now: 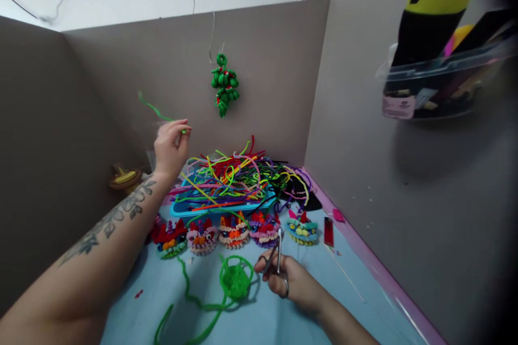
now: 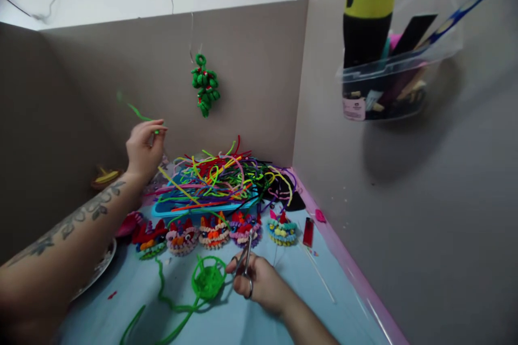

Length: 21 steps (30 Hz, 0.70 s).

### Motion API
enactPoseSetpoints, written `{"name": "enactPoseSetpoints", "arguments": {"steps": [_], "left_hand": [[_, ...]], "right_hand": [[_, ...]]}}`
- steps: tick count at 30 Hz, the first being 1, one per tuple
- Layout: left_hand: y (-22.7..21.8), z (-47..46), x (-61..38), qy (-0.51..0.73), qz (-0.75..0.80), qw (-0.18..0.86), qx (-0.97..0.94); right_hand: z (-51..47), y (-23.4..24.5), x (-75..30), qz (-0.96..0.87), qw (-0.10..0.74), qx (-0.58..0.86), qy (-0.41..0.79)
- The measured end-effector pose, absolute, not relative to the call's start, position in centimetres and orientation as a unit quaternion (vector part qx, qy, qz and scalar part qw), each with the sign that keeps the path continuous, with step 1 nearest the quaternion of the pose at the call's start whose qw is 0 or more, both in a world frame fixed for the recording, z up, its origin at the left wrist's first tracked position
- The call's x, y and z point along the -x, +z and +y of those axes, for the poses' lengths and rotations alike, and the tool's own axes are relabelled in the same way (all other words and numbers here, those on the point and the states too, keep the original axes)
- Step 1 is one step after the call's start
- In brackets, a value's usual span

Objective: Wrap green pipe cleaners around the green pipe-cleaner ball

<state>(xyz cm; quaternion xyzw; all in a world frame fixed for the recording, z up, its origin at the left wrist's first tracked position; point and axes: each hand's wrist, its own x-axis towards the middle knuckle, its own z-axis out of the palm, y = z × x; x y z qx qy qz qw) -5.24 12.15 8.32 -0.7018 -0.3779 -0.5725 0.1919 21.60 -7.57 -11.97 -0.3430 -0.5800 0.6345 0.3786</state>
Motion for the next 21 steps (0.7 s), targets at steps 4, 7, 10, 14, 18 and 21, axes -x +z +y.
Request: {"name": "enactPoseSetpoints", "arguments": {"steps": [4,7,10,14,18,21], "left_hand": [[9.5,7.8,4.6,-0.440,-0.343,0.328,0.762],[8.1,2.1,2.5,-0.331,-0.365,0.258,0.831],[4.2,-3.7,1.2,-0.238,-0.409,0.188,0.861],[-0.9,-8.3,2.6,-0.244,-0.477,0.147,0.831],[-3.2,-10.0,5.0,-0.319,-0.525,0.065,0.786],[-3.8,-10.5,5.7,-0.347,-0.517,-0.014,0.782]], "right_hand": [[-7.6,-11.7,-21.6,-0.571,0.405,0.358,0.618],[-7.7,-11.0,-21.5,-0.546,0.462,0.381,0.586],[-7.8,-10.0,-21.7,-0.543,0.478,0.437,0.534],[-7.5,-9.3,-23.1,-0.585,0.449,0.524,0.426],[-7.3,-8.8,-24.6,-0.639,0.371,0.554,0.384],[-7.8,-8.2,-25.7,-0.698,0.293,0.556,0.345]]}}
